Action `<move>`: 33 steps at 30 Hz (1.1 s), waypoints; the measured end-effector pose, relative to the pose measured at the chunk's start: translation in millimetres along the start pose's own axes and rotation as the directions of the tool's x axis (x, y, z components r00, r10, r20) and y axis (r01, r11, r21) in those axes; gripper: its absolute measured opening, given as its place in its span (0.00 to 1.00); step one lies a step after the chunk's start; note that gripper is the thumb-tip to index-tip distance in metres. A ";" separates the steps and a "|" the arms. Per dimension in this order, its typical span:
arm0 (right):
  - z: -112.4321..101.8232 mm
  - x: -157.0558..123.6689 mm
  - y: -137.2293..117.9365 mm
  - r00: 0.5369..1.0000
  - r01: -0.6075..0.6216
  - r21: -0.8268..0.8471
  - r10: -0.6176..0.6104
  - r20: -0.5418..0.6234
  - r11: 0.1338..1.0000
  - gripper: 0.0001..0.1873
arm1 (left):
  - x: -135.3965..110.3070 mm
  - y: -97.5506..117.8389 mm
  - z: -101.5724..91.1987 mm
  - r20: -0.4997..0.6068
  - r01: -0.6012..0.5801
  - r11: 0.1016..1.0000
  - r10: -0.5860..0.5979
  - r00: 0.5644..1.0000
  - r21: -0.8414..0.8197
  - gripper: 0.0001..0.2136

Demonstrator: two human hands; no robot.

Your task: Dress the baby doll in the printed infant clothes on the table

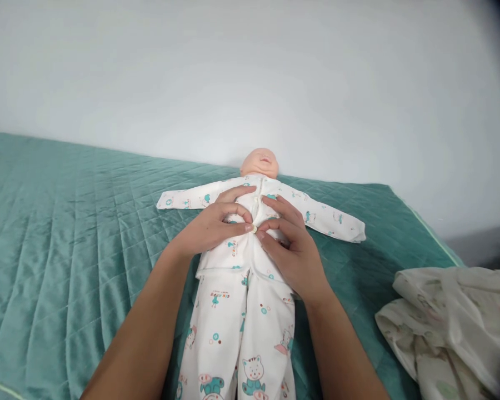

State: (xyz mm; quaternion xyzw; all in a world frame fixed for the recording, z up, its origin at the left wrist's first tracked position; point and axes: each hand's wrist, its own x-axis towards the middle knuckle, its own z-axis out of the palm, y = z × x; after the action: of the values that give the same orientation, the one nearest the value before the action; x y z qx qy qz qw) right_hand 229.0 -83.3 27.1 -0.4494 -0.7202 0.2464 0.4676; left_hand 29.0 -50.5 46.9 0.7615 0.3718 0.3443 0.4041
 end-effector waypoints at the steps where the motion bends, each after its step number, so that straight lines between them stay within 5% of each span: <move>1: 0.0 0.0 0.0 1.000 0.000 0.000 0.000 0.000 1.000 0.04 | 0.1 -0.3 0.0 0.000 -0.008 1.000 0.008 1.000 0.007 0.07; 10: 1.1 -0.8 -3.8 0.997 -0.076 0.047 0.076 -0.009 0.996 0.03 | -1.1 1.5 1.3 0.020 -0.097 0.990 0.095 0.995 0.102 0.06; 22: 0.3 0.7 1.3 0.999 -0.049 0.070 0.050 -0.016 0.996 0.01 | -1.6 11.9 2.7 0.056 -0.085 0.984 0.078 0.995 0.154 0.08; 33: 2.0 1.0 -5.5 0.982 -0.171 0.105 0.179 -0.067 0.980 0.05 | -1.2 10.6 -1.7 0.097 -0.057 0.994 0.048 0.994 0.092 0.09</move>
State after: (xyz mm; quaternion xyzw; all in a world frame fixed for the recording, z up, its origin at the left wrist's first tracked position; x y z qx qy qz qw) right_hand 224.8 -84.9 30.9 -0.4965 -0.6466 0.3046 0.4926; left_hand 30.0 -55.2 56.6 0.8047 0.3480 0.3005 0.3755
